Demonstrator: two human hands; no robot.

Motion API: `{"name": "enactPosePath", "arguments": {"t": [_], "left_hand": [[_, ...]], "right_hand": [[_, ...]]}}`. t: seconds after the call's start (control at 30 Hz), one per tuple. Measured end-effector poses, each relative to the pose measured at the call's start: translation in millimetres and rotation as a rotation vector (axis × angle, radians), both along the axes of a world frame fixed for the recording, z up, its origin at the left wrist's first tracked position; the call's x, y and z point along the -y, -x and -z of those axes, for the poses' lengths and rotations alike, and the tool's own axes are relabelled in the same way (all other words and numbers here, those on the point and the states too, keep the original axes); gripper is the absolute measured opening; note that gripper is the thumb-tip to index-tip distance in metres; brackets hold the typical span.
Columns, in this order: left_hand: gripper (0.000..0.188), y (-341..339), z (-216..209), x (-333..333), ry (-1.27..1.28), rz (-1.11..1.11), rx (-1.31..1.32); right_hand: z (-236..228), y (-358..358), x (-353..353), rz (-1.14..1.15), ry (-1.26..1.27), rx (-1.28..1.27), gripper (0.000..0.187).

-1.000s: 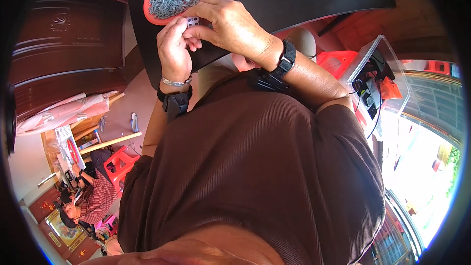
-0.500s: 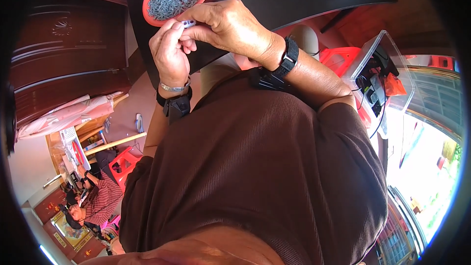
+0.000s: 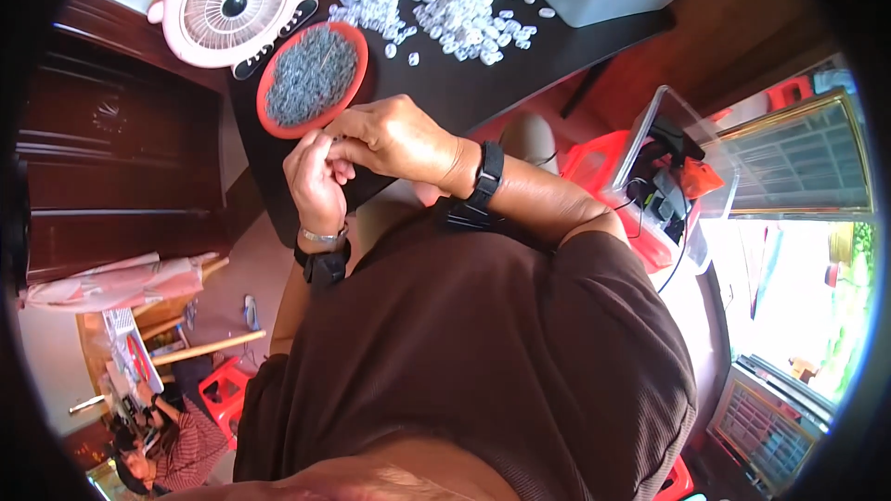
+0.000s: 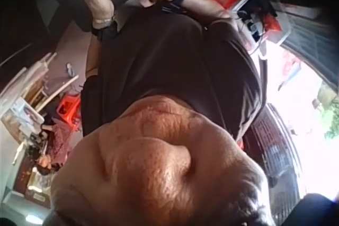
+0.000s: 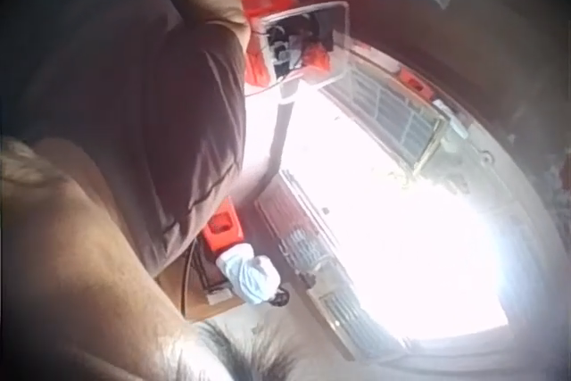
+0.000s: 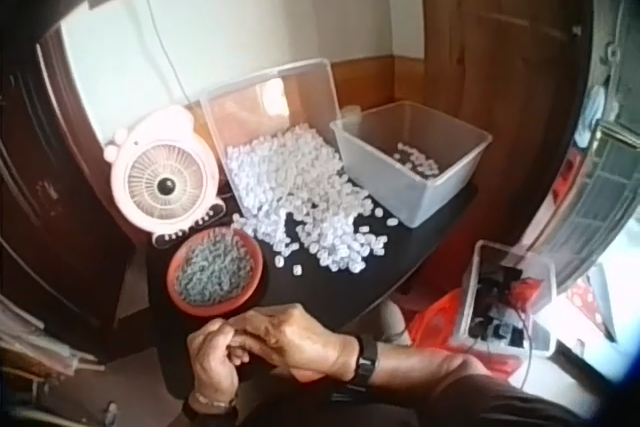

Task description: The recorder is manually assembling small white plastic components by inserting grey pieces into them.

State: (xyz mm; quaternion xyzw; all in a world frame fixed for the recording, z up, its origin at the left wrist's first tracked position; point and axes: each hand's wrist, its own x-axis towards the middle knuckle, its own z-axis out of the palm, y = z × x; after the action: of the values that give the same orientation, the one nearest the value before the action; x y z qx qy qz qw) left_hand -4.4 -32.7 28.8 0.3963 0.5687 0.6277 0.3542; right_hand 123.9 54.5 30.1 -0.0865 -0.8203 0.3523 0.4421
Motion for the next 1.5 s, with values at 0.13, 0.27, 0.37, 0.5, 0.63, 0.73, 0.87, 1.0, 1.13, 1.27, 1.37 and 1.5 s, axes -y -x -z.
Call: {"name": "enactPosePath", "arguments": {"t": [0.13, 0.27, 0.37, 0.5, 0.63, 0.73, 0.87, 1.0, 1.13, 1.27, 1.37, 1.5], "left_hand": [[0.027, 1.9, 0.3, 0.0, -0.027, 0.048, 0.095], [0.026, 21.8, 7.9, 14.4, 0.0, -0.057, 0.073], [0.023, 31.9, 17.1, 20.3, -0.005, -0.077, 0.039], [0.021, 35.3, 27.9, 26.9, -0.01, -0.159, 0.077], [0.021, 37.0, 33.2, 24.3, -0.076, -0.113, 0.023], [0.02, 36.0, 34.7, 27.6, -0.092, -0.105, -0.032], [0.02, 29.9, 31.2, 30.2, -0.098, -0.112, -0.091], [0.02, 30.1, 32.1, 28.8, -0.113, -0.105, -0.086], [0.02, 33.0, 34.3, 29.3, -0.107, -0.121, -0.077], [0.019, 31.8, 31.4, 31.4, -0.126, -0.103, -0.083], [0.018, 31.4, 29.3, 29.8, -0.107, -0.082, -0.053], [0.019, 33.3, 31.6, 32.5, -0.119, -0.105, -0.074]], "right_hand": [[-14.9, -13.3, -19.7, 0.104, -0.172, -0.039, 0.017], [-61.9, -60.5, -101.6, 0.61, -0.535, 0.035, 0.014], [-118.3, -98.8, -148.3, 0.971, -0.586, 0.041, 0.02], [-115.0, -105.6, -158.9, 1.037, -0.646, -0.02, 0.022], [-49.9, -97.0, -159.5, 0.646, -0.286, 0.373, 0.02], [-3.5, -76.7, -158.9, 0.398, -0.237, 0.584, 0.022], [13.8, -46.7, -133.6, 0.339, 0.022, 0.649, 0.023], [23.4, -26.5, -125.9, 0.327, -0.281, 0.685, 0.027], [25.0, -9.3, -131.0, 0.339, -0.377, 0.818, 0.024], [23.4, -10.2, -133.9, 0.343, -0.395, 0.833, 0.023], [27.6, -8.2, -136.0, 0.426, -0.425, 0.852, 0.021], [4.2, -8.0, -101.9, 0.243, -0.057, 0.613, 0.02]]}}
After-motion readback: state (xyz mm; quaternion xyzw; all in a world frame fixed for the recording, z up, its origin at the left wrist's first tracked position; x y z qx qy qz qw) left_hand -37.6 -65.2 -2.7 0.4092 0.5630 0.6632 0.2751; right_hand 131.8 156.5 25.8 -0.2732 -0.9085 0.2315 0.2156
